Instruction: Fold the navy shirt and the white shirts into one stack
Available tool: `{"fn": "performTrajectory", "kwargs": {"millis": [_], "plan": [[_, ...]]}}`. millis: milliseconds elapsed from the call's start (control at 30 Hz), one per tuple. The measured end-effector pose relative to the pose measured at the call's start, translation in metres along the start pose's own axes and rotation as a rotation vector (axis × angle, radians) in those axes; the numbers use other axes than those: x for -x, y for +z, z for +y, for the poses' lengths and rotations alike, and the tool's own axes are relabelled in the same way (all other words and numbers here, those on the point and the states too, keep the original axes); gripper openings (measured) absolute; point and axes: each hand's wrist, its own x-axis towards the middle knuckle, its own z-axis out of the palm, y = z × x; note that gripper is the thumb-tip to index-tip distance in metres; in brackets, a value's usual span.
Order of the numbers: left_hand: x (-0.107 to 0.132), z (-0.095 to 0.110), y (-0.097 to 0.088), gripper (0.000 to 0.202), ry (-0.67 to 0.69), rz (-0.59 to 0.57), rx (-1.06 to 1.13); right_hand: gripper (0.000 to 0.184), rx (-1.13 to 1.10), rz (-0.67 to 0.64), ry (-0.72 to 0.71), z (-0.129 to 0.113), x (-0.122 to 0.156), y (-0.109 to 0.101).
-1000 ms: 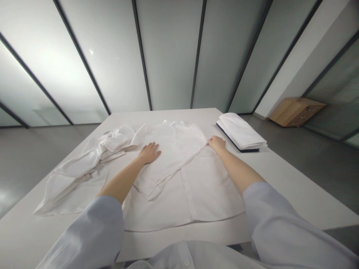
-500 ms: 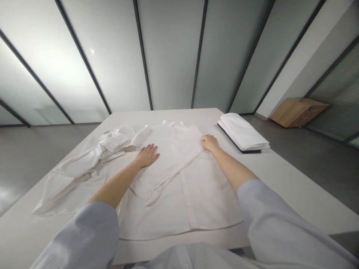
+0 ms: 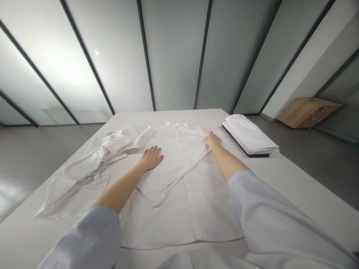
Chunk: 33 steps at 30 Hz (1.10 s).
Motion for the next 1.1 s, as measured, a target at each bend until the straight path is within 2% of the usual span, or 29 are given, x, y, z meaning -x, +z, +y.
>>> {"fn": "performTrajectory", "kwargs": {"millis": [100, 200, 367, 433, 567, 700, 800, 933, 1100], "plan": [[0.002, -0.001, 0.001, 0.060, 0.012, 0.007, -0.002, 0.042, 0.042, 0.074, 0.008, -0.003, 0.006, -0.001], [0.005, 0.000, 0.002, 0.060, 0.018, 0.010, -0.005, 0.040, 0.082, 0.142, -0.156, -0.012, 0.008, -0.002], [0.013, 0.002, 0.003, 0.061, 0.019, 0.001, -0.005, 0.049, 0.069, 0.017, -0.385, -0.032, 0.000, 0.006], [0.016, 0.002, 0.004, 0.061, 0.014, -0.003, -0.006, 0.053, 0.052, -0.052, -0.386, -0.039, -0.004, 0.011], [0.021, 0.002, 0.005, 0.061, -0.006, -0.018, -0.006, 0.059, 0.050, -0.148, -0.301, -0.044, -0.007, 0.019], [0.021, 0.004, 0.003, 0.064, -0.017, -0.037, -0.005, 0.058, 0.003, -0.161, -0.263, -0.043, -0.008, 0.017], [0.017, 0.004, 0.002, 0.064, -0.019, -0.042, -0.001, 0.055, -0.021, -0.120, -0.281, -0.043, -0.006, 0.011], [0.005, -0.001, -0.001, 0.066, -0.002, -0.065, -0.001, 0.056, 0.058, -0.057, -0.346, -0.044, 0.015, 0.002], [-0.014, -0.009, -0.005, 0.066, -0.014, -0.094, 0.003, 0.060, 0.112, -0.184, -0.380, -0.045, 0.061, -0.004]]}}
